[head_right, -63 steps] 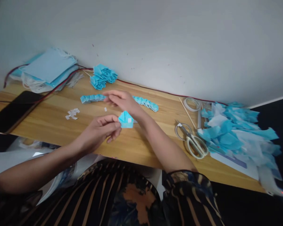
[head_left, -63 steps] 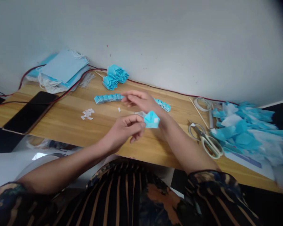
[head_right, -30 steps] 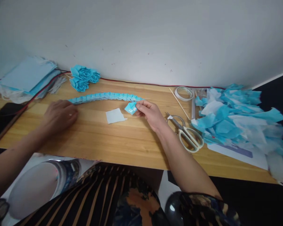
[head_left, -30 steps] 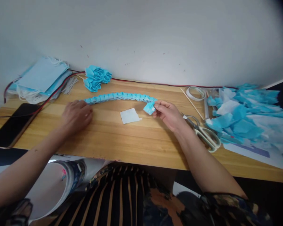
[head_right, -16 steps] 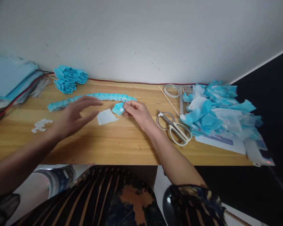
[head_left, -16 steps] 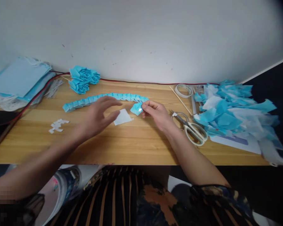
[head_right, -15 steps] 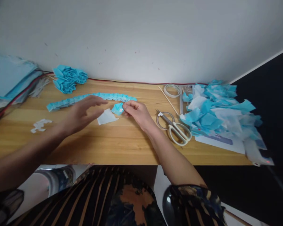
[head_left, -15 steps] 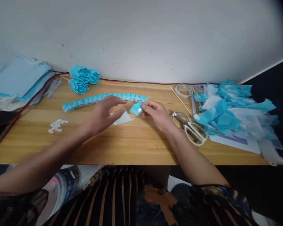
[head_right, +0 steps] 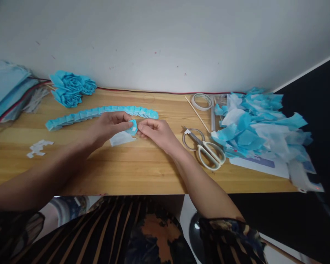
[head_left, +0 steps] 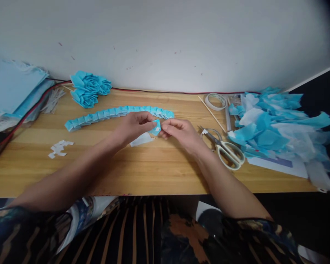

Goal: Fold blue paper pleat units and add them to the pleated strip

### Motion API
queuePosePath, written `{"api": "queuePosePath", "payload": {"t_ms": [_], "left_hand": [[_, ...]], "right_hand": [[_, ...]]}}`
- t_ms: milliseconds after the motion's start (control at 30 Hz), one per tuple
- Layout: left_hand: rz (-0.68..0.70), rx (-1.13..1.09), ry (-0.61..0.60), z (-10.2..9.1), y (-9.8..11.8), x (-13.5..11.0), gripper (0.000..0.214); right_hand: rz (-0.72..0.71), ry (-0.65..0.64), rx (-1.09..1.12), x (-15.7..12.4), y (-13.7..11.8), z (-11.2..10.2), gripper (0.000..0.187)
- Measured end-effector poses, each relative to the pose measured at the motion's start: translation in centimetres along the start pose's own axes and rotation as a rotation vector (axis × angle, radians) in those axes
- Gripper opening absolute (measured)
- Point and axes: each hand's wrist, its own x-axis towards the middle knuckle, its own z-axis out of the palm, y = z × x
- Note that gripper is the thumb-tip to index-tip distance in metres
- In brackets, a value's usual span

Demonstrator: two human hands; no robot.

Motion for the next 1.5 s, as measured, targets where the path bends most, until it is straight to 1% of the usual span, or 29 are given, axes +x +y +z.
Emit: {"api": "queuePosePath", "payload": {"t_ms": [100,167,200,233,333,367,400,467,533,667,800,900,1067,1267,1500], "left_hand": [[0.047,0.067,0.009,-0.1,0.1,-0.1,0.022],[0.093,0.133,0.011,-0.1,0.1,-0.2,0.019],[0.123,0.162,0.031,0.0,0.1,-0.3,0.018],[0.162,0.191,0.077,0.0,0.1,-0.4,0.017],[0.319,0.323,0.308,0.4,0.4,-1.1,0.014],[0.374,0.382,0.368,0.5,0.6,-1.4,0.014],[0.421,0.442,0.395,0.7,0.7,-1.7,0.015],[0.489,0.529,0.368,1.2,0.9,-2.3,0.017],[0.522,0.586,0.331,1.6,0.8,-2.5,0.016],[0.503,0.677,0.351,2.1,-0.1,-2.3,0.012],[0.49,0.7,0.384,2.0,-0.4,-2.0,0.011],[0.465,0.716,0.376,1.8,-0.3,-1.9,0.012],[0.456,0.698,0.376,1.8,-0.5,-1.8,0.013],[0.444,0.709,0.379,1.8,-0.8,-1.7,0.012],[0.426,0.673,0.364,1.7,-0.5,-1.7,0.013]], "right_hand": [[-0.005,-0.002,-0.104,-0.1,-0.1,0.1,0.023],[0.005,0.007,-0.125,-0.2,-0.1,0.1,0.022],[0.006,0.015,-0.121,-0.2,-0.1,0.2,0.021],[0.002,0.025,-0.114,-0.2,-0.1,0.3,0.021],[-0.026,0.082,-0.104,-0.1,-0.1,0.5,0.021],[-0.036,0.108,-0.103,-0.1,-0.1,0.5,0.022],[-0.044,0.133,-0.098,-0.1,0.0,0.6,0.023],[-0.056,0.179,-0.065,0.0,0.0,0.8,0.023],[-0.067,0.206,-0.017,0.1,0.1,0.9,0.02],[-0.093,0.214,0.005,0.0,0.2,1.1,0.02],[-0.121,0.208,-0.061,-0.2,0.1,1.2,0.021],[-0.126,0.213,-0.105,-0.4,0.0,1.2,0.021],[-0.144,0.219,-0.134,-0.4,0.1,1.2,0.018],[-0.157,0.256,-0.177,-0.4,0.3,1.5,0.015],[-0.21,0.296,-0.256,-0.6,0.4,1.8,0.012]]}}
